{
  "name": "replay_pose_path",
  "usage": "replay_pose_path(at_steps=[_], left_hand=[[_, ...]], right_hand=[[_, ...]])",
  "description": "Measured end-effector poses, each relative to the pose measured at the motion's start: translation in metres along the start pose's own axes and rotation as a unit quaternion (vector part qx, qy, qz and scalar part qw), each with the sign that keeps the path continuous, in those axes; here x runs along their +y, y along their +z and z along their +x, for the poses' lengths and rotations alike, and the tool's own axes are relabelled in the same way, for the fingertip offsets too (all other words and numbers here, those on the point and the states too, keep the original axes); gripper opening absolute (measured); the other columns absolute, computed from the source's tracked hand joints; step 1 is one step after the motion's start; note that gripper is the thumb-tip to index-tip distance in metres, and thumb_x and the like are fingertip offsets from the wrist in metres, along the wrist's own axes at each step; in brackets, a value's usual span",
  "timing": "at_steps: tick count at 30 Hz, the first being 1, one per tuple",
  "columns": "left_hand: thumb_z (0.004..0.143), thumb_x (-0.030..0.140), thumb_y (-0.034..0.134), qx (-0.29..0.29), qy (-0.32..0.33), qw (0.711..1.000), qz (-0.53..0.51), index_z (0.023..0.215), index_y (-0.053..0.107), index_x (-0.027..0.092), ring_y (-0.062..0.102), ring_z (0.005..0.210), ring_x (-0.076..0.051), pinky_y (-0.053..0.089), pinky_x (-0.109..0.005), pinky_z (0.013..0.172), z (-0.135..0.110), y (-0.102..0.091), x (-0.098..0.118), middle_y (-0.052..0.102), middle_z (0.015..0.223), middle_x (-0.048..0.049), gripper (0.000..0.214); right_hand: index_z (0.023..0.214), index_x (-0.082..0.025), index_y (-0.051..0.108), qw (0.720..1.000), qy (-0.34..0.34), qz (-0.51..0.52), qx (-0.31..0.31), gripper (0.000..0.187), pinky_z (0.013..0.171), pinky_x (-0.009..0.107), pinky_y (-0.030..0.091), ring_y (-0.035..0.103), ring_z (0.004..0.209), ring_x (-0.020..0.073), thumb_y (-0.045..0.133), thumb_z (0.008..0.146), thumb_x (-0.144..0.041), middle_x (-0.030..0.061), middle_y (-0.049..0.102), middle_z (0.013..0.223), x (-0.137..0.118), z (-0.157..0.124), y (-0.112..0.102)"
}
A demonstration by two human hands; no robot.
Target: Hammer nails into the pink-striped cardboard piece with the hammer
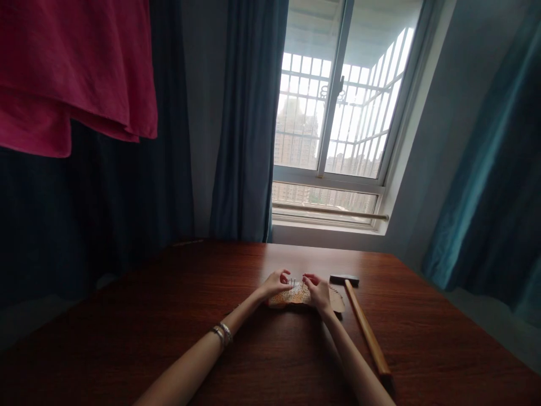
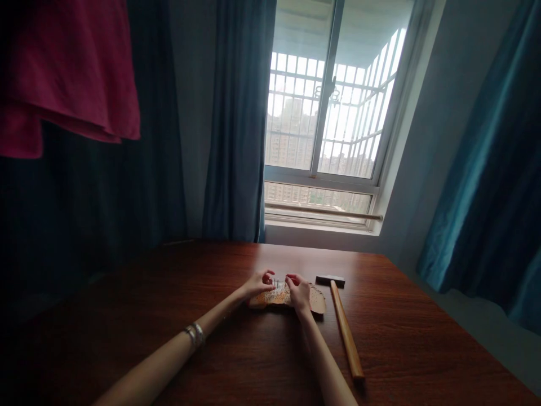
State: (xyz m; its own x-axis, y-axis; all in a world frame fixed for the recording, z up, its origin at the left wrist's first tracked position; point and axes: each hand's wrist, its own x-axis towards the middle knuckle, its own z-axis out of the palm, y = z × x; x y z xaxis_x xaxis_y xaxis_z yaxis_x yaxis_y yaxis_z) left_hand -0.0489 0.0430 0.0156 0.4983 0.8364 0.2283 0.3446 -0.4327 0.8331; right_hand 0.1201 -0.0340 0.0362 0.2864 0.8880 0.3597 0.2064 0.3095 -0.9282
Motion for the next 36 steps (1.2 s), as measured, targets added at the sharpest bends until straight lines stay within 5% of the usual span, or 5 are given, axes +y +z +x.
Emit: replay_pose_path(at_steps=[5,20,36], left_hand=[[0.059,0.035,0.068,-0.029,0.003,0.999,0.014,0.094,0.061,0.011,0.053,0.064,-0.014,0.040,-0.023,0.057,0.008,0.000,0.004,0.058,0.068,-0.0011,0.043],[0.066,0.040,0.061,0.023,0.023,0.997,0.069,0.082,0.068,0.010,0.057,0.067,-0.016,0.040,-0.023,0.059,0.010,0.010,-0.004,0.065,0.073,-0.0063,0.035],[0.070,0.036,0.056,0.036,0.034,0.987,0.155,0.079,0.069,0.013,0.054,0.065,-0.015,0.037,-0.021,0.056,0.000,0.008,0.015,0.064,0.070,-0.0041,0.028]], right_hand=[[0.082,-0.015,0.070,0.999,-0.030,-0.026,-0.006,0.033,0.071,0.034,0.049,0.064,0.075,0.0222,0.059,0.067,-0.043,0.0094,0.071,0.079,0.010,0.012,0.010],[0.086,-0.019,0.068,0.995,-0.052,-0.082,-0.018,0.027,0.070,0.031,0.049,0.065,0.075,0.0195,0.050,0.075,-0.036,0.0054,0.072,0.082,0.026,0.005,0.012],[0.083,-0.020,0.069,0.984,-0.093,-0.146,-0.033,0.024,0.067,0.029,0.048,0.063,0.072,0.0180,0.049,0.076,-0.031,0.0050,0.070,0.082,0.029,0.002,0.011]])
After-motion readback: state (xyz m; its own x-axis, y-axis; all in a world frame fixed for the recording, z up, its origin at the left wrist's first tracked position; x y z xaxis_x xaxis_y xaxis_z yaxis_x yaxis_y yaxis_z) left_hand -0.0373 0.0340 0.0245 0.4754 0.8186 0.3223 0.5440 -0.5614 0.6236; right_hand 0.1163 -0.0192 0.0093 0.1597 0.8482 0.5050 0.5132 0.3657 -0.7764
